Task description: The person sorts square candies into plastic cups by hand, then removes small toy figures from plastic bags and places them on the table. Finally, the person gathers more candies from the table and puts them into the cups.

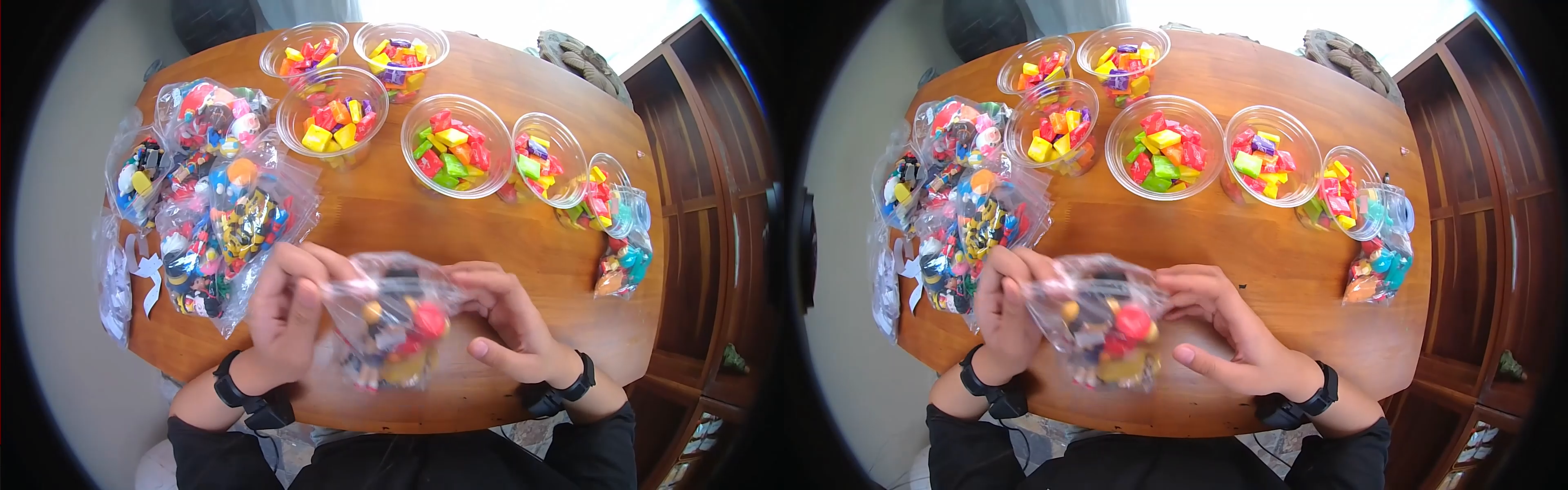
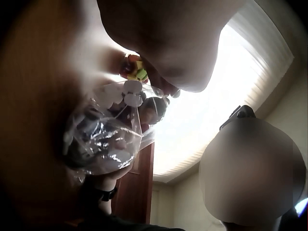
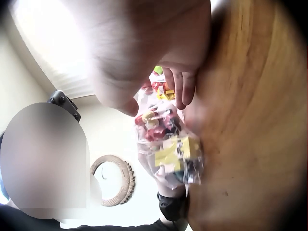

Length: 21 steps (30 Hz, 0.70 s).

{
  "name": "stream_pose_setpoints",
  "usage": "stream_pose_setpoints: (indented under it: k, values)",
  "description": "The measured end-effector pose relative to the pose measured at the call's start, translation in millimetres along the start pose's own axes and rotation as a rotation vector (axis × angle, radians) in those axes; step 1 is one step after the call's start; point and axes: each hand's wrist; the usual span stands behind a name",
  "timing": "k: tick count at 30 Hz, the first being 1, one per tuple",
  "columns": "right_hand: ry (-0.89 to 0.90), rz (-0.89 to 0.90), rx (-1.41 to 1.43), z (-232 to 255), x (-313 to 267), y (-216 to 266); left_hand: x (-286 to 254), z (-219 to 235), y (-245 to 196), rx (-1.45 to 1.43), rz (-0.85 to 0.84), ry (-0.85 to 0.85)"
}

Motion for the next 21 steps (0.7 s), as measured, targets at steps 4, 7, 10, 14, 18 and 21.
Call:
stream_pose_setpoints:
  k: [4,7,10,14,18,21]
  values:
    - [-0.023,-0.046,0.098,-3,2,8,-1,11,-3,0.262,-0.15,-0.174]
    - [-0.026,-0.081,0.114,-1,1,9,0,10,-12,0.405,-0.244,-0.298]
    - [-0.015,-0.103,0.129,1,1,10,2,20,-21,0.26,-0.316,-0.441]
    - [-0.003,-0.117,0.149,3,2,11,5,26,-27,0.356,-0.349,-0.749]
    - [0.009,-0.113,0.14,4,3,10,11,32,-30,0.555,-0.325,-0.904]
    - [0.0,-0.108,0.147,4,2,10,19,39,-28,0.554,-0.325,-1.018]
Point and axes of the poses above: each hand's wrist, its own x-axis towards the middle knuckle, its own z-axis out of the back of the hand, y = z × x, and after that the axes turned 11 degrees about x, right-handed
